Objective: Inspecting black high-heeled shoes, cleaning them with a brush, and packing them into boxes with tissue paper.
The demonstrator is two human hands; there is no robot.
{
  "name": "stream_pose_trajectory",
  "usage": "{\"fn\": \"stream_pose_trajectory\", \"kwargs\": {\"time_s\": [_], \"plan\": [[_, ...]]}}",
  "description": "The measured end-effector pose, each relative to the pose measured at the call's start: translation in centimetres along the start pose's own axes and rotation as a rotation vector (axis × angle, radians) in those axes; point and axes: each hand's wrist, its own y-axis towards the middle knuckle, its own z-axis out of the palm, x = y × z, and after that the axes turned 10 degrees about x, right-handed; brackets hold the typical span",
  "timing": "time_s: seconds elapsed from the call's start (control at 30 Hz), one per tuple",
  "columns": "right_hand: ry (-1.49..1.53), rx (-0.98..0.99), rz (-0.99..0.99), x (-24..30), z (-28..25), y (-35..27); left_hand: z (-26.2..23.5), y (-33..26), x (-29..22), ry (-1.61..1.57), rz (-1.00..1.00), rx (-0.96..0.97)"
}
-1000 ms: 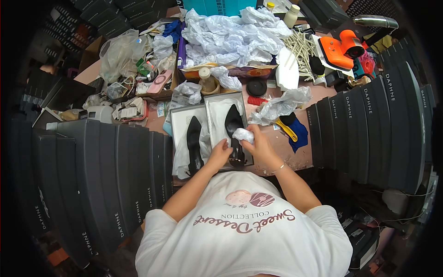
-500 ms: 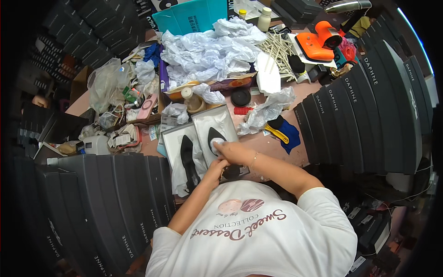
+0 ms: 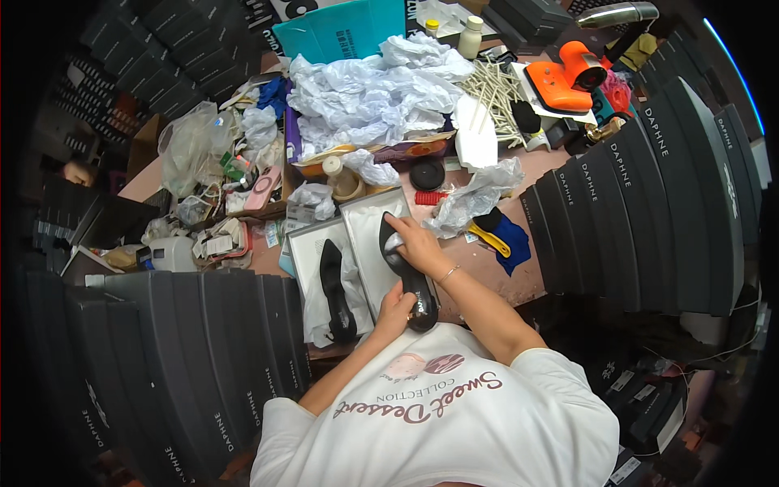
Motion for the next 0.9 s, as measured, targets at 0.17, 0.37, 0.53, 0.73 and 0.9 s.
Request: {"fn": "stream_pose_trajectory", "kwargs": {"time_s": [0.17, 0.37, 0.53, 0.73, 0.9], "plan": [[-0.299, 0.007, -0.052, 0.6, -7.9, -0.7, -5.8, 1.3, 3.7, 0.491, 0.245, -0.387], [-0.893, -0.087, 0.0, -12.2, -11.7, 2.9, -14.3, 6.8, -12.6, 1.552, 0.293, -0.598], [-0.872, -0.066, -0.189, -6.3, -14.8, 3.2, -20.8, 9.3, -12.3, 1.574, 0.19, -0.669], [-0.433, 0.151, -0.089, 1.0, -20.4, -0.2, -16.8, 7.2, -16.1, 1.106, 0.508, -0.891], [0.027, 0.401, -0.025, 0.7, -16.2, 2.0, -16.3, 11.4, -23.1, 1.19, 0.669, -0.815]]}}
